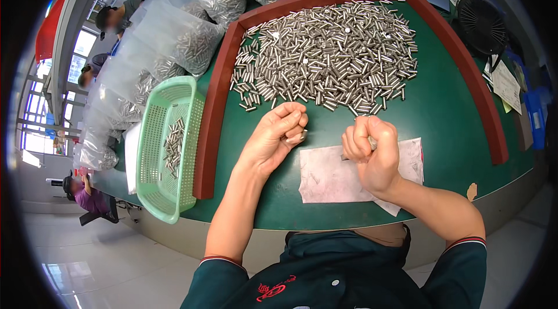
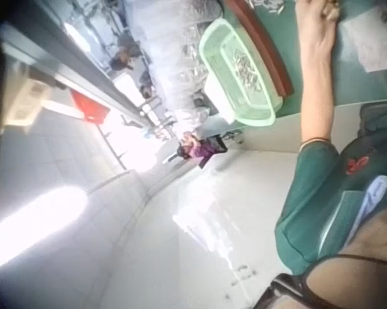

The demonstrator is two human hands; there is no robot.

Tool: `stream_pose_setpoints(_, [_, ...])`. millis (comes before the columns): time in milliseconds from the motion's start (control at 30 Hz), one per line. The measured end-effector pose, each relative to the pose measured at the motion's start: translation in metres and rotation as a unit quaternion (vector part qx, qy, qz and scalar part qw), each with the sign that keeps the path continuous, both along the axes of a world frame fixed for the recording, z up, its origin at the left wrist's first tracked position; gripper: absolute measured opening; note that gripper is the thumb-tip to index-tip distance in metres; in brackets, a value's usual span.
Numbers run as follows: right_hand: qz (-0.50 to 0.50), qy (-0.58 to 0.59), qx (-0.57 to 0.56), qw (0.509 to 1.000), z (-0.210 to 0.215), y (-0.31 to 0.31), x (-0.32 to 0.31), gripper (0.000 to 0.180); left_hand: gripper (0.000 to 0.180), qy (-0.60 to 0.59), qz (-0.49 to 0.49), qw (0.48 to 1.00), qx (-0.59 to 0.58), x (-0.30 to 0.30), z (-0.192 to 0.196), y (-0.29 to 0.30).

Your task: Inspecting and cleaning small metal pins using a pick tool on an industrial workbench.

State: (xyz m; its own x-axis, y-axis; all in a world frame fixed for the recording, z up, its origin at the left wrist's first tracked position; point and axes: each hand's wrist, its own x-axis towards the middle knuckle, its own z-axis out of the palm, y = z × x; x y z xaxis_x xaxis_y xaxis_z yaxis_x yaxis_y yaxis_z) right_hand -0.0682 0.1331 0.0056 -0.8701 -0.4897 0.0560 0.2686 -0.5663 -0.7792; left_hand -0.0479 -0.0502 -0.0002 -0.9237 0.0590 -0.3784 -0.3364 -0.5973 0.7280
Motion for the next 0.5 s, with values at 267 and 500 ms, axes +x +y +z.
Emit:
stream_pose_setpoints(267, [0.0, -0.007, 0.002, 1.0, -0.001, 0.001, -0.003, 0.035, 0.014, 0.119, 0.004, 0.819, -0.561, 0.003, 0.003, 0.007])
stream_pose_setpoints(500, [-0.024, 0.026, 0.013, 0.999, -0.001, -0.001, 0.005, 0.036, 0.008, 0.17, -0.012, 0.725, -0.667, 0.002, -0.001, 0.029])
